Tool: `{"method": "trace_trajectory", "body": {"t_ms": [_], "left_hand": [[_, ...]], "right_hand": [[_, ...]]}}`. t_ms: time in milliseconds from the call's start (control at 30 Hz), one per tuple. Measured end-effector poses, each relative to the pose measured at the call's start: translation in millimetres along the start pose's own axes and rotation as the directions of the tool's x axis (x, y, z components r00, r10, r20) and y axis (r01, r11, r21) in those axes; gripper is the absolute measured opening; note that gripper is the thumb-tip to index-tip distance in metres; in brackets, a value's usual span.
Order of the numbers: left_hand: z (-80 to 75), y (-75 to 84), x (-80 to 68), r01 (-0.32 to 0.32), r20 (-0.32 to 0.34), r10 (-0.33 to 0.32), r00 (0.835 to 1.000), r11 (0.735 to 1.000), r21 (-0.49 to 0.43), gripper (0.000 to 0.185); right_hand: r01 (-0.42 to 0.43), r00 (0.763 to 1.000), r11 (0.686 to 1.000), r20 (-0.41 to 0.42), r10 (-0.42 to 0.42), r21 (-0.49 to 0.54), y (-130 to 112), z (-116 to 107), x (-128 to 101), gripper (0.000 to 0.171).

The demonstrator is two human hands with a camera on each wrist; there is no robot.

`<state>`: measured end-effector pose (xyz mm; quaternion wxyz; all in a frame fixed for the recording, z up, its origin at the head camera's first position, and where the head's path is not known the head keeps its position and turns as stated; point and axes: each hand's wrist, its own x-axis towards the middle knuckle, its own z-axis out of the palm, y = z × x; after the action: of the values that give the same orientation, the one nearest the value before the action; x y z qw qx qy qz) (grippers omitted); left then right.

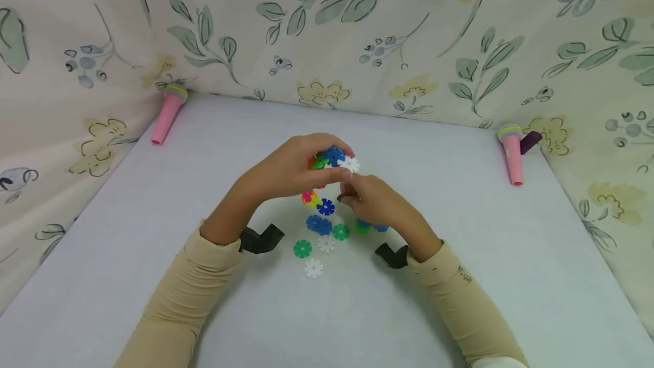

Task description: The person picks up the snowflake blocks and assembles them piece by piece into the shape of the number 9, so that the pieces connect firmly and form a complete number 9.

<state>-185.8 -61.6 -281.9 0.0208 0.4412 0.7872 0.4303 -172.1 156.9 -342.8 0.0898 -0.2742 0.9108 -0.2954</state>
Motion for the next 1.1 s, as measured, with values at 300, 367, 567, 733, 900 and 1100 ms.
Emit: {"method": "trace_trajectory", "body": {"t_ms": [300, 367, 567, 733, 900, 1100], "left_hand": [[-1.5, 1.9, 3.2, 0.159, -0.02, -0.159, 0.987, 0.987, -0.01, 0.036], [-0.9, 1.4, 3.3, 0.159, -0.024, -0.159, 0.987, 0.987, -0.011, 0.035], [1.3, 0.6, 2.7, 0.133, -0.019, -0.134, 0.991, 0.989, -0.058, 0.033], [2.2, 0.5, 2.9, 0.134, -0.033, -0.137, 0.99, 0.988, -0.07, 0.033], [2.6, 2.3, 3.8, 0.139, -0.061, -0.142, 0.988, 0.989, -0.06, 0.034], [3.4, 3.8, 3.8, 0.129, -0.054, -0.134, 0.99, 0.987, -0.092, 0.034]], "right_hand": [[0.403, 0.822, 0.892, -0.508, -0.256, 0.204, -19.4, -39.4, -21.8, 0.017], [0.421, 0.808, 0.891, -0.516, -0.284, 0.168, -22.4, -42.1, -24.7, 0.018], [0.424, 0.781, 0.905, -0.519, -0.346, 0.035, -26.2, -41.5, -25.5, 0.022], [0.431, 0.753, 0.902, -0.553, -0.356, 0.006, -27.7, -39.6, -23.7, 0.023], [0.443, 0.723, 0.896, -0.581, -0.374, -0.026, -29.4, -39.8, -23.9, 0.022], [0.443, 0.713, 0.895, -0.589, -0.381, -0.042, -30.5, -39.6, -25.2, 0.024]]}}
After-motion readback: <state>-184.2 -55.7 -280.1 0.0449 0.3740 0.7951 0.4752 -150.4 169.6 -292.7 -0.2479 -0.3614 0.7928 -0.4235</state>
